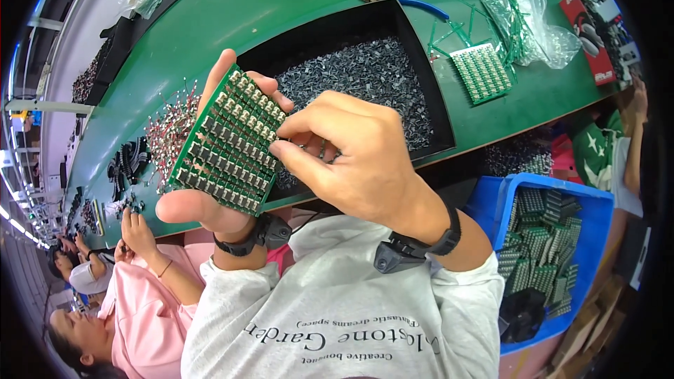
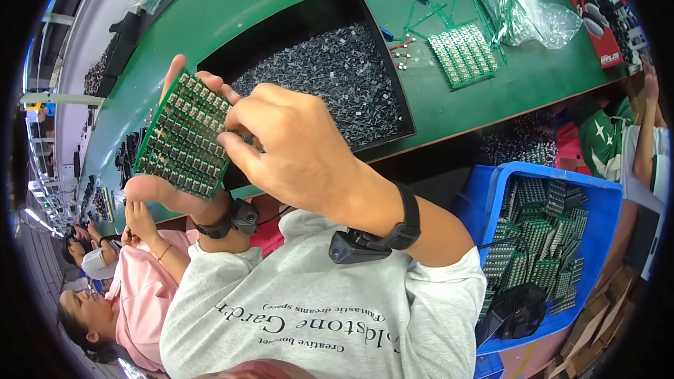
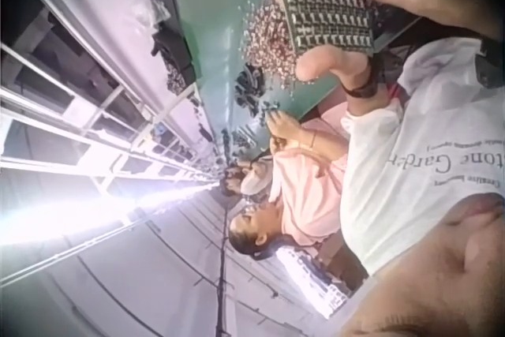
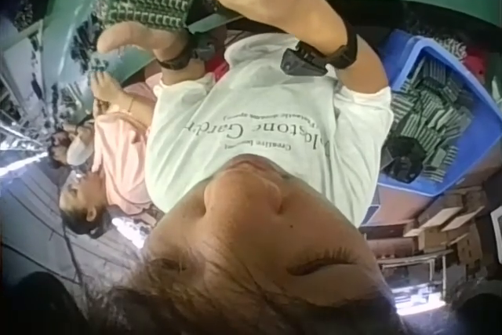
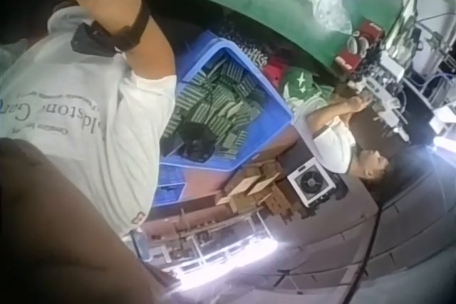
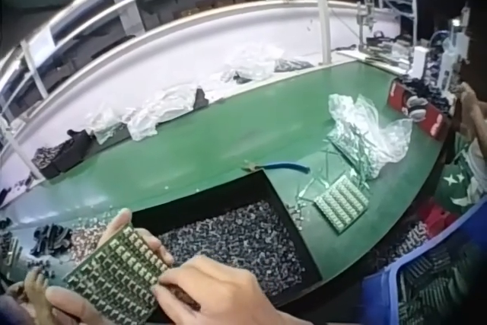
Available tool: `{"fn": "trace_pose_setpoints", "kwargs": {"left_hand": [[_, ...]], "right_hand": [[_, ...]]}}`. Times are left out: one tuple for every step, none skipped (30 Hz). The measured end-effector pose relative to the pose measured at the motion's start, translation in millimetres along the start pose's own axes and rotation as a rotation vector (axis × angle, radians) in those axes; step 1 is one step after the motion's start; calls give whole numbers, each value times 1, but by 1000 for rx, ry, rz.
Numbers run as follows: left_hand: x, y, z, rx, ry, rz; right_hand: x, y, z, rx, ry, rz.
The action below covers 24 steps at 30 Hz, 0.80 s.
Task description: Inserting small electronic components into a printed circuit board manually on a factory assembly line.
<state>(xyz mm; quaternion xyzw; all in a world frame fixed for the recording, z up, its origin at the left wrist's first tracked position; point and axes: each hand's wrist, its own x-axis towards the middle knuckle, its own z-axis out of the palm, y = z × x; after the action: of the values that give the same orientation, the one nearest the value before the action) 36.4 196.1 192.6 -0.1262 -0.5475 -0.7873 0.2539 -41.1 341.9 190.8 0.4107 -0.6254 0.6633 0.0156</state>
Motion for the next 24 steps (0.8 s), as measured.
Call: {"fn": "trace_pose_setpoints", "kwargs": {"left_hand": [[-1, -3, 0, 10, 17, -4], [-1, -6, 0, 20, 35, -8], [0, -8, -4, 13, 28, -9], [0, -5, -8, 23, -4, -3], [1, -1, -11, 32, -36, 2], [1, 3, -11, 71, -25, -7], [1, 4, -7, 70, -25, -7], [0, 5, 2, 155, 73, -62], [-1, 7, 10, 241, 172, -117], [-2, 7, 18, 320, 241, -138], [-3, 5, 17, 319, 239, -136], [-5, -1, 12, 152, 143, -91], [-6, -5, 10, -16, 44, -47], [-10, -5, 14, 2, 113, -102], [-10, -5, 24, 2, 111, -100], [-6, -1, 39, 274, 227, -169], [-3, 2, 47, 547, 341, -236], [-6, 5, 40, 585, 259, -239], [-7, 6, 41, 587, 259, -239], [-6, 8, 43, 649, 241, -253], [-6, 8, 45, 711, 222, -267], [-7, 10, 45, 707, 225, -268], [-7, 11, 45, 698, 239, -273], [-8, 12, 45, 688, 253, -278]], "right_hand": [[-1, 2, -1, -7, 5, 0], [-2, 3, -3, 12, -2, 20], [-4, 5, -5, 31, -10, 39], [-3, 0, -11, 50, 22, 79], [-1, -1, -18, 30, 30, 91], [1, 0, -23, -16, 22, 70], [2, 2, -26, -74, 19, 53], [3, 2, -24, -103, 57, -8], [4, 0, -20, -104, 58, -9], [6, -5, -16, -46, 79, -74], [8, -9, -11, 13, 100, -140], [11, -14, -7, 43, 116, -164], [12, -13, 0, 79, 134, -189], [14, -13, 6, 101, 148, -201], [14, -12, 9, 123, 162, -213], [15, -10, 9, 125, 163, -215], [16, -8, 9, 94, 164, -244], [17, -7, 8, 64, 165, -273], [16, -8, 7, 66, 165, -273], [15, -9, 6, 69, 153, -256], [15, -9, 4, 71, 141, -240], [15, -9, 7, 69, 137, -238], [16, -8, 10, 56, 147, -270], [16, -8, 13, 43, 156, -301]]}}
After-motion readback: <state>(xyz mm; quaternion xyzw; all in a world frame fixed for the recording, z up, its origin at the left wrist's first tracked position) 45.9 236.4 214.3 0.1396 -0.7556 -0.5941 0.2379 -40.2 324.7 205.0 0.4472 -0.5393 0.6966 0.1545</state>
